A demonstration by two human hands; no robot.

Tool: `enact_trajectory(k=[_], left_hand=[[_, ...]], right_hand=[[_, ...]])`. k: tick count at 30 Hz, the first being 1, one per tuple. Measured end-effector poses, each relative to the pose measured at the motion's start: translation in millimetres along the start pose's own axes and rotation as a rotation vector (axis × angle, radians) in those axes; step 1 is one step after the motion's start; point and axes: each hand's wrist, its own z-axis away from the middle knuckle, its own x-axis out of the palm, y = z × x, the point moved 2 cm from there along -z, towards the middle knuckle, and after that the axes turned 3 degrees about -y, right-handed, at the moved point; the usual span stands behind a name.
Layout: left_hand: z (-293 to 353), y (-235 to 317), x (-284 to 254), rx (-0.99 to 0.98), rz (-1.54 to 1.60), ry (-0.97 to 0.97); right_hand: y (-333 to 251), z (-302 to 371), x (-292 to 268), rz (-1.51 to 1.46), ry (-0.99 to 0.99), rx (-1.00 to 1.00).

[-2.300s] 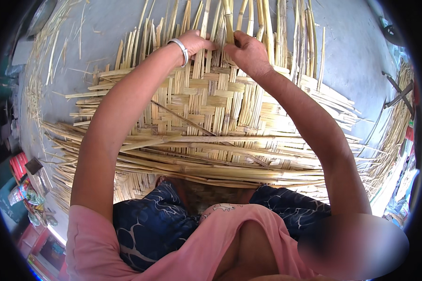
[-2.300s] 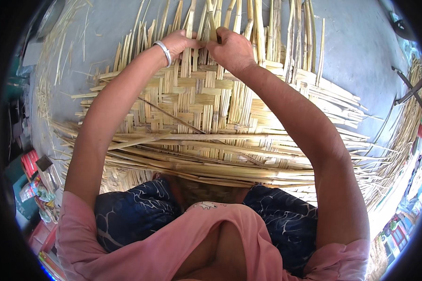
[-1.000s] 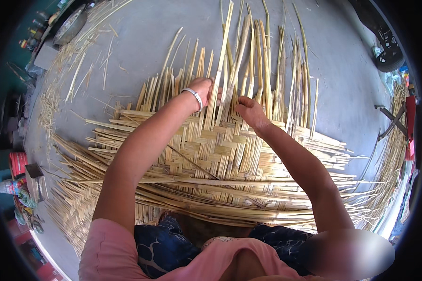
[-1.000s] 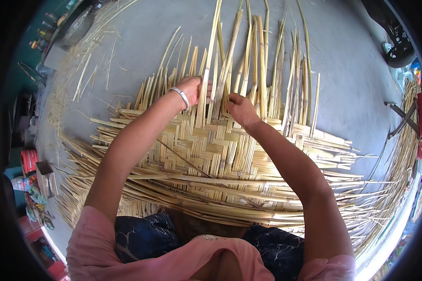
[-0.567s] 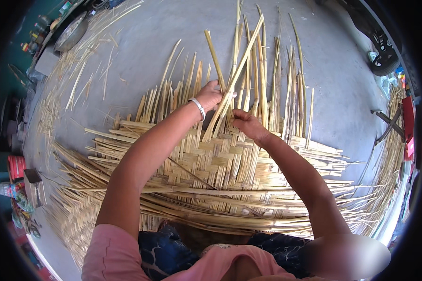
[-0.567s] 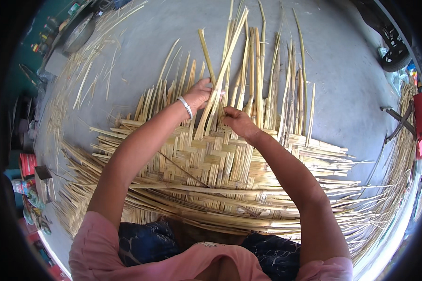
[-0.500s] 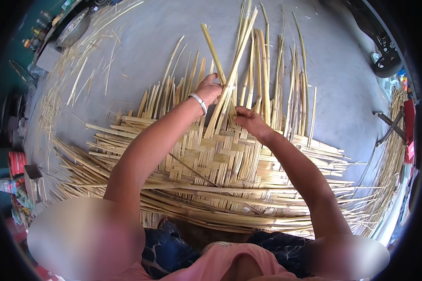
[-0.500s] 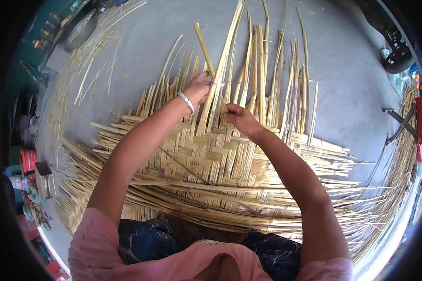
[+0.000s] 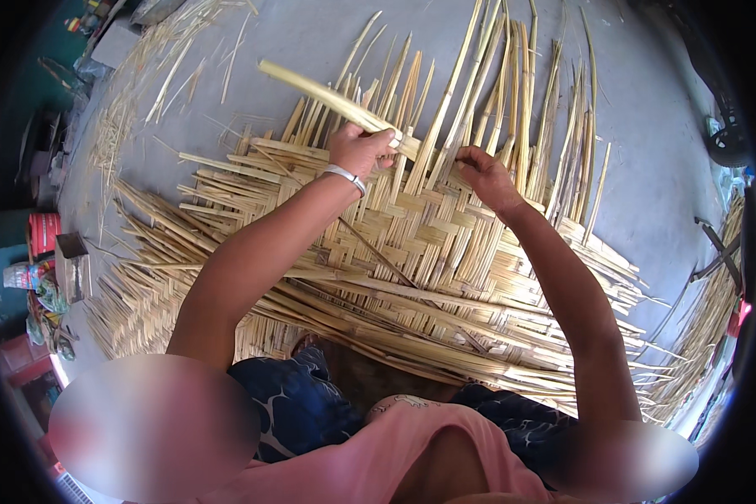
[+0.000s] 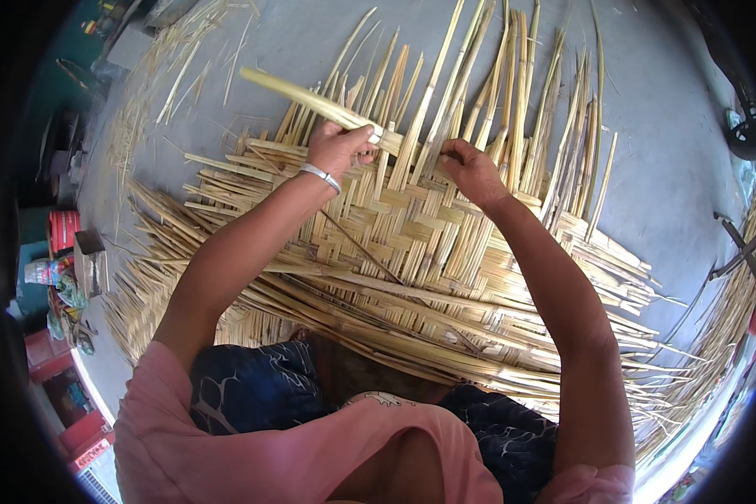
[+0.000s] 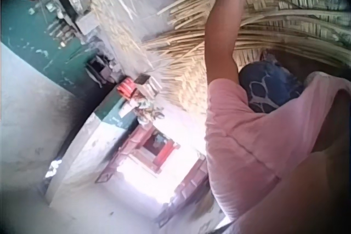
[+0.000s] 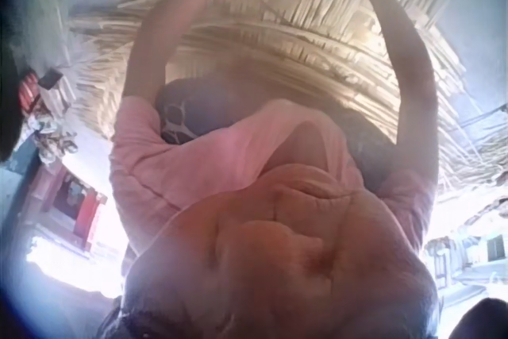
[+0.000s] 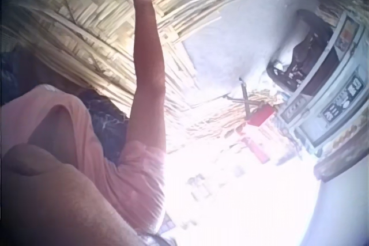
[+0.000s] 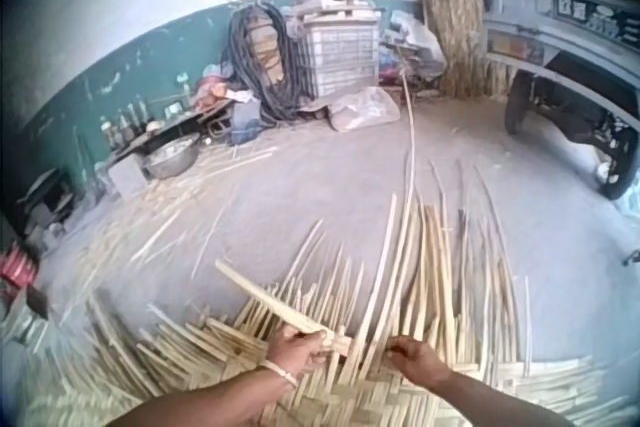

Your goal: The person weaves a basket by hand, interlacing thin bamboo strips in a consistent pattern. They sit on the floor and manipulate the strips with both hands, gradually expanding the woven structure.

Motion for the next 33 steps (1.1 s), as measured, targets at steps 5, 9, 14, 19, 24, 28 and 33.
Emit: enact_trajectory(k=[5, 9, 14, 19, 24, 28, 33], left_hand=[[18.9, -31.3, -20.2, -0.138, 0.189, 0.106], [-2.2, -46.0, -34.4, -0.215, 0.199, 0.035], [11.9, 3.4, -47.3, -0.339, -0.233, -0.186], [-24.9, 35.5, -76.7, 0.455, -0.823, 0.013], [-55.8, 32.4, -105.2, 0.269, -1.452, 0.033], [-59.2, 31.6, -97.9, 0.043, -1.686, 0.098], [-93.2, 12.4, -130.0, 0.024, -1.426, -0.004]], right_hand=[[-18.0, 27.2, 18.5, 0.619, 0.19, -0.247], [-8.7, 45.9, 37.1, 0.983, 0.179, -0.509], [1.1, 50.4, 36.2, 1.128, 0.167, -0.494], [0.2, 49.9, 39.0, 1.141, 0.185, -0.507], [0.6, 49.6, 40.0, 1.156, 0.176, -0.485], [1.9, 49.2, 41.6, 1.144, 0.194, -0.451], [-11.5, 39.1, 48.9, 0.949, 0.24, -0.348]])
